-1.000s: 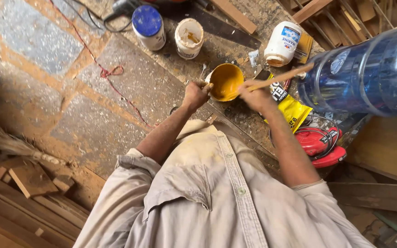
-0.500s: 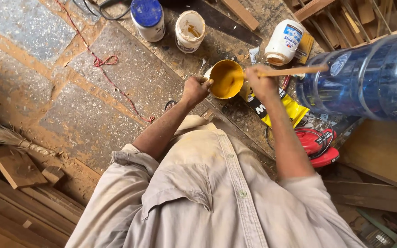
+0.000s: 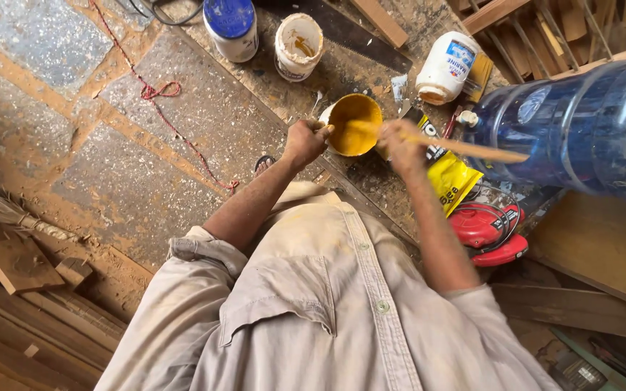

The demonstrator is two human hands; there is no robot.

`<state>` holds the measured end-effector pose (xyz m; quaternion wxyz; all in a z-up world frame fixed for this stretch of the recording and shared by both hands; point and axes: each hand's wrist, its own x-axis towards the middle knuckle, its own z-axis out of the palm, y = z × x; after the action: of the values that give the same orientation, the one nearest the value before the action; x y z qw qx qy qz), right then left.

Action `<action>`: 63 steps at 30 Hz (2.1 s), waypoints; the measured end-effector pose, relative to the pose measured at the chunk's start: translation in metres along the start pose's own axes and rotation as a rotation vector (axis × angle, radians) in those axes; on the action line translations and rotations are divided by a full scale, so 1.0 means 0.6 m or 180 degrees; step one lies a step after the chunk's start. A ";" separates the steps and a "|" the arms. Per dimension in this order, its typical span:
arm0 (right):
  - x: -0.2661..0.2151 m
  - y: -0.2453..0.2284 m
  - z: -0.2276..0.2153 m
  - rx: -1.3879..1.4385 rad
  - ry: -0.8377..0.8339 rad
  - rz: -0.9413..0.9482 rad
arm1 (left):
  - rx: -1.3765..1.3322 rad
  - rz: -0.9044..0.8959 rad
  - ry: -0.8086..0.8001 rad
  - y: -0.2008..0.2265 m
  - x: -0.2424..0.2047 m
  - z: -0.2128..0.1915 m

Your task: The person is mixing yellow paint and then applying it to a large wooden door or window frame using a brush.

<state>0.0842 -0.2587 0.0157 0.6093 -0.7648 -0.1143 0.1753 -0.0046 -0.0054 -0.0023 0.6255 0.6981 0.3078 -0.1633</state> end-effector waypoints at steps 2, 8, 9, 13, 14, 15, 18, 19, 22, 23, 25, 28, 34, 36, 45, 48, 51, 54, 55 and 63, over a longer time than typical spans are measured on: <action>-0.012 -0.013 0.016 -0.0255 -0.0034 0.0055 | -0.0037 0.0047 0.0027 0.013 0.013 -0.006; -0.008 -0.018 -0.006 -0.0474 0.0074 -0.0097 | 0.0409 0.0000 0.0248 -0.057 0.037 0.038; 0.022 -0.029 0.005 -0.0898 0.0150 -0.0481 | 0.0809 -0.0099 0.0334 -0.060 0.064 0.023; 0.030 0.037 0.000 -0.1087 -0.0463 -0.1033 | 0.0341 0.0172 0.0046 -0.019 0.028 -0.005; 0.018 0.030 0.001 -0.0884 -0.0425 -0.0281 | 0.0307 0.0221 0.0094 -0.014 0.024 -0.006; -0.010 0.024 -0.010 -0.0704 -0.0375 0.0514 | 0.0262 0.0254 0.0088 -0.013 0.012 0.008; 0.040 0.046 -0.035 -0.0966 -0.0139 0.0116 | -0.0205 0.0018 -0.0004 -0.016 0.025 0.009; 0.050 0.028 -0.019 -0.0969 -0.0123 0.0128 | -0.0199 0.0015 -0.0023 -0.012 0.018 0.009; 0.077 0.028 0.024 -0.0503 0.0192 -0.0157 | -0.0117 0.0267 0.0164 0.002 0.003 0.003; 0.082 0.063 0.031 -0.0157 -0.0036 -0.0168 | -0.0081 0.0243 0.0125 0.005 0.001 0.000; 0.070 0.065 0.032 0.0203 -0.0247 -0.0202 | -0.0024 0.0239 0.0088 0.000 0.009 -0.002; 0.034 -0.008 0.013 -0.0818 -0.0506 0.0865 | -0.0540 0.0152 0.0033 -0.020 0.027 0.007; 0.067 0.009 0.043 -0.0881 0.0338 0.0229 | 0.0047 0.0098 0.0049 0.001 0.001 0.000; 0.079 0.085 0.058 -0.0318 -0.0058 -0.0187 | -0.0186 0.0074 0.0062 -0.003 0.014 -0.002; 0.066 -0.005 0.040 -0.0182 0.0586 0.0209 | -0.0299 -0.0082 0.0004 0.002 0.011 -0.004; 0.072 0.065 0.071 0.0100 0.0131 -0.0364 | -0.0330 -0.0055 -0.0036 0.004 0.010 -0.006; -0.001 -0.019 0.060 -0.0728 -0.0310 0.0128 | -0.0471 -0.0092 -0.0041 -0.004 0.014 -0.003; 0.003 -0.045 0.015 -0.0750 0.0068 0.1051 | -0.0346 0.0023 -0.0023 0.007 0.001 -0.006; 0.015 -0.042 0.017 -0.0758 0.0063 0.1049 | -0.0357 0.0023 -0.0020 0.006 0.002 -0.006; 0.012 -0.002 0.054 -0.1116 -0.0450 0.0176 | -0.0286 -0.0005 -0.0079 0.008 0.007 -0.007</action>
<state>0.0776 -0.2267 0.0095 0.4522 -0.8479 -0.1646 0.2226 0.0009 -0.0004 -0.0004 0.6599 0.6670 0.3076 -0.1585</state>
